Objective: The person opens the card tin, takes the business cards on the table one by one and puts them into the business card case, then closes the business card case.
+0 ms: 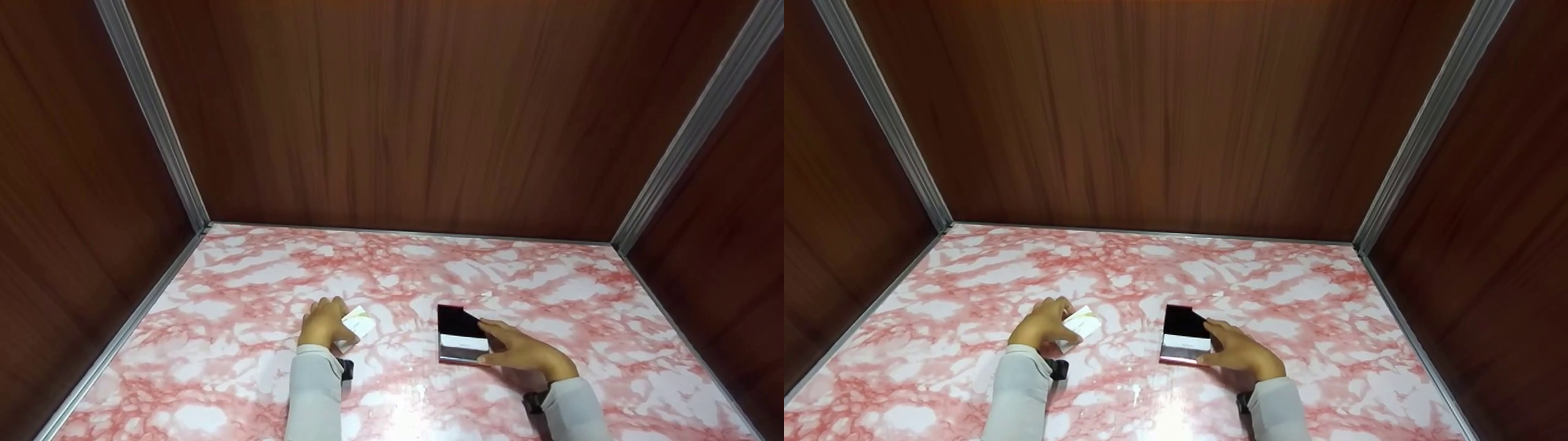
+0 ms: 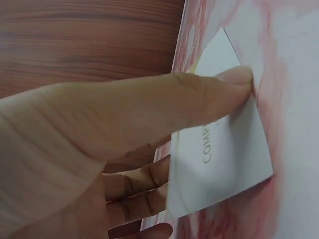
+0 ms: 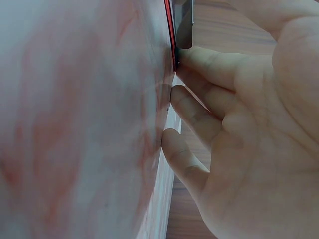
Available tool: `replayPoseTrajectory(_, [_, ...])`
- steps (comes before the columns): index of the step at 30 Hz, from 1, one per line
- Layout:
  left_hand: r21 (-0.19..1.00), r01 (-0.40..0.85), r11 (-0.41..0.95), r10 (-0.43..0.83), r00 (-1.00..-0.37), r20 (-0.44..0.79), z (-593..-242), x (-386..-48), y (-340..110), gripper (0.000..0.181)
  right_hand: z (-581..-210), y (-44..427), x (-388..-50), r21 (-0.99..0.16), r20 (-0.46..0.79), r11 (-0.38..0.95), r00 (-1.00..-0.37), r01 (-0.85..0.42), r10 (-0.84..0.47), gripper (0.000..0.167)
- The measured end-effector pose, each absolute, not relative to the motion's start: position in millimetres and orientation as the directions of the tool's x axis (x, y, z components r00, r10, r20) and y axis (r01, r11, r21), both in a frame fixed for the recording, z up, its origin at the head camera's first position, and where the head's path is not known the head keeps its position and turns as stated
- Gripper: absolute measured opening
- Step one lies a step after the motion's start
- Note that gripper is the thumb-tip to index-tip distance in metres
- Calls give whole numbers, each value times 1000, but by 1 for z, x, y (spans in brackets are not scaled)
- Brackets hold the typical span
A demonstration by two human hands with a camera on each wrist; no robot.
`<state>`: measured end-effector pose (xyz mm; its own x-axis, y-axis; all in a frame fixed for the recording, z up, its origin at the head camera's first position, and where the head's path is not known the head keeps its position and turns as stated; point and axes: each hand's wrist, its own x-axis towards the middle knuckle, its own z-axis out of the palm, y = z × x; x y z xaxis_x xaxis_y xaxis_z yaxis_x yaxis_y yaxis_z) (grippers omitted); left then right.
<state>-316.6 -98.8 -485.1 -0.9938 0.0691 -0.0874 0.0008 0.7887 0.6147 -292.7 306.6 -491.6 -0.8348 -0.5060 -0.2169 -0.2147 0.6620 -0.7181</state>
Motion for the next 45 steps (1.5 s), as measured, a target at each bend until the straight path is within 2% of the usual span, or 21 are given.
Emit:
replayPoseTrajectory(9, [661,63,747,161,-983,-88,-479,-318,-96,30,-491,306,-291,-712,-195,658,-832,-244,-520,84])
replayPoseTrajectory(13, [714,99,693,191,-980,-49,-474,-317,-95,31,-491,306,-291,-718,-204,656,-831,-233,-518,84])
replayPoseTrajectory(19, [715,191,673,257,-966,15,-462,-318,-88,36,-491,306,-291,-719,-202,652,-826,-239,-526,84])
replayPoseTrajectory(25, [686,334,646,298,-938,176,-451,-319,-77,38,-491,305,-291,-715,-203,656,-827,-241,-524,84])
replayPoseTrajectory(34, [652,526,546,323,-850,416,-444,-318,-49,23,-492,305,-292,-717,-215,662,-833,-219,-509,85])
replayPoseTrajectory(40, [666,616,421,381,-786,486,-450,-320,-19,16,-493,305,-292,-711,-212,668,-838,-220,-502,85])
replayPoseTrajectory(45, [661,637,396,399,-768,502,-458,-320,2,13,-494,305,-294,-703,-216,678,-845,-213,-490,85])
